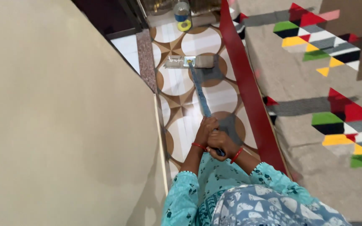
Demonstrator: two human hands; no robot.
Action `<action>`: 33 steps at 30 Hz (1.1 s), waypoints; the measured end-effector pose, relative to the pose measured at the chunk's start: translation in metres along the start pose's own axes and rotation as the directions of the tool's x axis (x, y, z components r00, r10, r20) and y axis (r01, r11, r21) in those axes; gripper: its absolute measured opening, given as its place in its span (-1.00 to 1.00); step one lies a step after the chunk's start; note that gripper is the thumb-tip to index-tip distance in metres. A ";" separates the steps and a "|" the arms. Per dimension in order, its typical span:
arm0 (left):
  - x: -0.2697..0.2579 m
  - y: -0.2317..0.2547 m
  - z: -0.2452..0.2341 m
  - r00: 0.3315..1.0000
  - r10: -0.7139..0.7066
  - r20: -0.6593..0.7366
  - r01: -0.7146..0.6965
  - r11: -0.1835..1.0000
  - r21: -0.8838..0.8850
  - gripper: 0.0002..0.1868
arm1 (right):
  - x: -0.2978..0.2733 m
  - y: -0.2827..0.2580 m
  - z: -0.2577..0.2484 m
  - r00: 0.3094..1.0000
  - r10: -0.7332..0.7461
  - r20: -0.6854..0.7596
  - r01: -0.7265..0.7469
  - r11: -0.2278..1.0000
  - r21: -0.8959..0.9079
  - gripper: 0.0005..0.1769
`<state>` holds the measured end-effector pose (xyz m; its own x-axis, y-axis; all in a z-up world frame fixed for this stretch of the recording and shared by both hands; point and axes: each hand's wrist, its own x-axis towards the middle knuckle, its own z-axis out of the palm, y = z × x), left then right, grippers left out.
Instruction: The person mops a patterned tiled floor using a flat mop with a long handle. They move the mop back and forth across the floor, navigating around a plastic chair and a small rug.
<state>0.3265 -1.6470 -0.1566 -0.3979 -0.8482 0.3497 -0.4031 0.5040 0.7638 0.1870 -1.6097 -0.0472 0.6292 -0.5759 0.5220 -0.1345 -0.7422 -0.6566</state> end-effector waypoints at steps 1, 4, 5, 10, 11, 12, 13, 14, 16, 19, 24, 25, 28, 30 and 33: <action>-0.005 0.013 0.001 1.000 0.019 -0.006 -0.019 1.000 -0.014 -0.93 | -0.007 -0.015 -0.003 1.000 -0.011 -0.010 0.011 1.000 0.022 -0.87; -0.028 0.064 0.004 0.999 0.050 -0.018 -0.051 0.996 -0.077 -0.83 | -0.028 -0.057 -0.014 1.000 0.020 -0.018 -0.019 1.000 0.014 -0.81; -0.030 0.079 0.004 0.998 0.056 -0.031 -0.059 0.992 -0.107 -0.80 | -0.031 -0.067 -0.018 0.999 0.032 -0.015 -0.032 0.999 -0.007 -0.77; -0.044 0.130 -0.008 0.996 0.047 -0.072 -0.060 0.981 -0.182 -0.77 | -0.039 -0.103 -0.022 0.998 0.021 -0.060 -0.019 0.999 0.039 -0.80; -0.047 0.132 -0.011 0.993 0.073 -0.088 -0.088 0.980 -0.177 -0.78 | -0.040 -0.107 -0.021 0.997 0.030 -0.064 -0.028 0.999 0.042 -0.80; -0.050 0.130 -0.011 0.990 0.099 -0.103 -0.116 0.979 -0.171 -0.80 | -0.040 -0.109 -0.019 0.998 0.019 -0.067 -0.016 0.999 0.048 -0.81; -0.050 0.124 -0.009 0.991 0.101 -0.082 -0.114 0.980 -0.161 -0.86 | -0.038 -0.108 -0.018 0.997 0.008 -0.070 -0.004 0.999 0.051 -0.82; -0.047 0.115 -0.006 0.993 0.103 -0.061 -0.111 0.982 -0.152 -0.91 | -0.036 -0.105 -0.017 0.997 -0.004 -0.074 0.008 0.999 0.054 -0.83; -0.045 0.096 0.003 0.994 0.105 -0.036 -0.108 0.987 -0.121 -0.91 | -0.031 -0.096 -0.015 0.996 -0.050 -0.076 0.053 0.998 0.038 -0.82; -0.038 0.077 0.012 0.991 0.120 -0.054 -0.125 0.987 -0.101 -0.86 | -0.028 -0.091 -0.009 0.990 -0.104 -0.097 0.107 0.994 0.029 -0.81; -0.013 0.055 0.000 0.980 0.158 -0.123 -0.176 0.973 -0.151 -0.78 | -0.010 -0.052 -0.008 0.994 -0.098 -0.043 0.097 0.995 -0.012 -0.71; -0.001 0.048 -0.003 0.979 0.155 -0.133 -0.175 0.972 -0.155 -0.78 | -0.002 -0.039 -0.010 0.993 -0.110 -0.044 0.109 0.994 -0.021 -0.74; 0.034 0.025 -0.007 0.974 0.160 -0.161 -0.187 0.968 -0.170 -0.80 | 0.022 0.001 -0.024 0.995 -0.101 -0.015 0.101 0.994 -0.040 -0.81; 0.052 0.006 -0.007 0.972 0.166 -0.167 -0.197 0.961 -0.194 -0.81 | 0.031 0.020 -0.028 0.997 -0.080 0.021 0.081 0.995 -0.053 -0.85; 0.079 -0.023 -0.002 0.972 0.163 -0.167 -0.186 0.973 -0.133 -0.80 | 0.045 0.059 -0.036 0.993 -0.074 0.093 0.081 0.993 -0.081 -0.85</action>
<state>0.3060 -1.7259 -0.1458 -0.3153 -0.7696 0.5553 -0.2086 0.6270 0.7505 0.1796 -1.6920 -0.0430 0.7055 -0.4853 0.5164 -0.1443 -0.8118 -0.5658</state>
